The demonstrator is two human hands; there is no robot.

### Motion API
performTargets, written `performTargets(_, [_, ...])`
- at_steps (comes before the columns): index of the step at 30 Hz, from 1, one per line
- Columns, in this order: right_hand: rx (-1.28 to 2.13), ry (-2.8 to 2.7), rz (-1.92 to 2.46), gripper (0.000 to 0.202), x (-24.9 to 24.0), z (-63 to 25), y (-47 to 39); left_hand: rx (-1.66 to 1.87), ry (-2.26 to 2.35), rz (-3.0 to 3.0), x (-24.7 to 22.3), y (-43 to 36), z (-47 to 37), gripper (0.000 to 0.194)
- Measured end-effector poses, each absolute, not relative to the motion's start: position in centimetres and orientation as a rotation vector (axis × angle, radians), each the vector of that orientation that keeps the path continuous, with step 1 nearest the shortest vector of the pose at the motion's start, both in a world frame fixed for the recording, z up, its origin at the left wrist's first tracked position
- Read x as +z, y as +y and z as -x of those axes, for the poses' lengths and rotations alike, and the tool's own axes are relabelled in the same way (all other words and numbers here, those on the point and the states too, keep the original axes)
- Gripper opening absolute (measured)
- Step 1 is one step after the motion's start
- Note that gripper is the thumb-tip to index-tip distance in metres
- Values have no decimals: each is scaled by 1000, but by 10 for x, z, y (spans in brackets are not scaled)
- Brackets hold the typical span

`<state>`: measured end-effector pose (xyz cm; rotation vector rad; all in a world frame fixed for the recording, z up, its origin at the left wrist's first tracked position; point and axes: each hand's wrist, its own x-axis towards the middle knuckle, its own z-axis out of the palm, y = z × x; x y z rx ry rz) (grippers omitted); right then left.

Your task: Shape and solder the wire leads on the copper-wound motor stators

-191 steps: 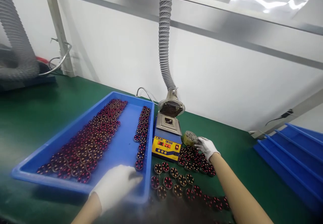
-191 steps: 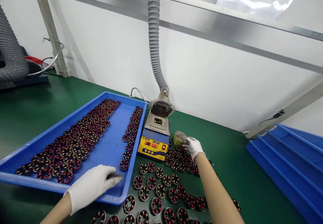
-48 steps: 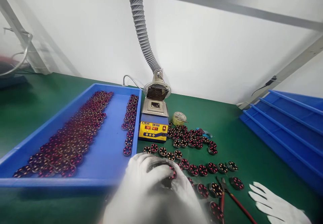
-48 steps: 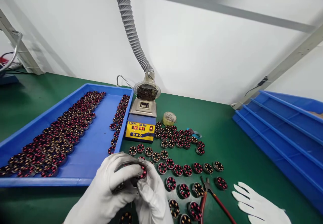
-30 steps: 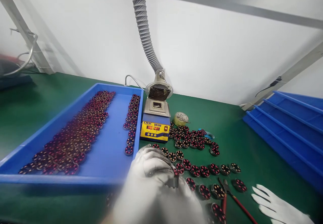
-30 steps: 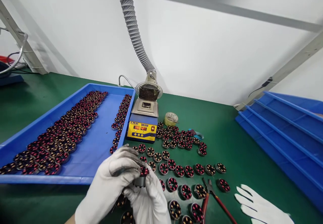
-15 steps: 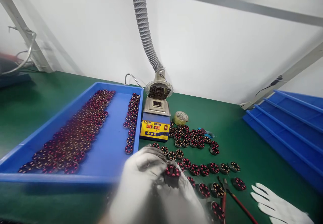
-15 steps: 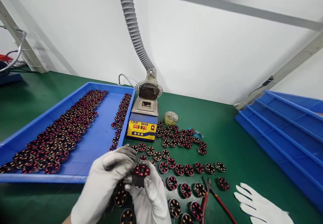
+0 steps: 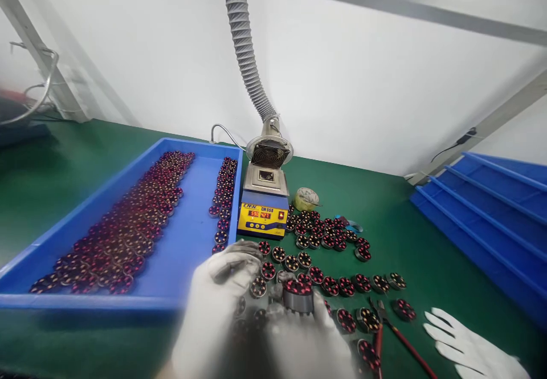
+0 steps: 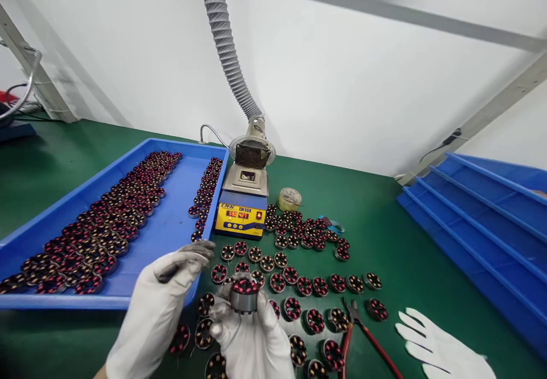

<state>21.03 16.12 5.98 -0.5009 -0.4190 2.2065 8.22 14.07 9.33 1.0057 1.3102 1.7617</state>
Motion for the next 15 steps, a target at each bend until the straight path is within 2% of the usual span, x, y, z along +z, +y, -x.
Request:
performTargets(1, [2212,-418,502,33,65,-211,161,1696,1351,-1100,93,139,-80,12])
performTargets(3, [2214,-424,513,34,71,-212,161,1500,1382,-1401,95,138,-78,41])
performTargets(5, [2202,-434,526,32,71,-209,161,1394,1337,-1668,97,140,-78,51])
performTargets(10, [2116,-475,576,29,54,-204,158,1421,1156,-1755,106,149,-79,32])
performTargets(13, [2078,-609,605,32,45,-206,156,1453,1039,-1422,109,152,-81,15])
performTargets(15, [2062,-705,604,36,43,-210,156,1513,982,-1131,108,152,-81,10])
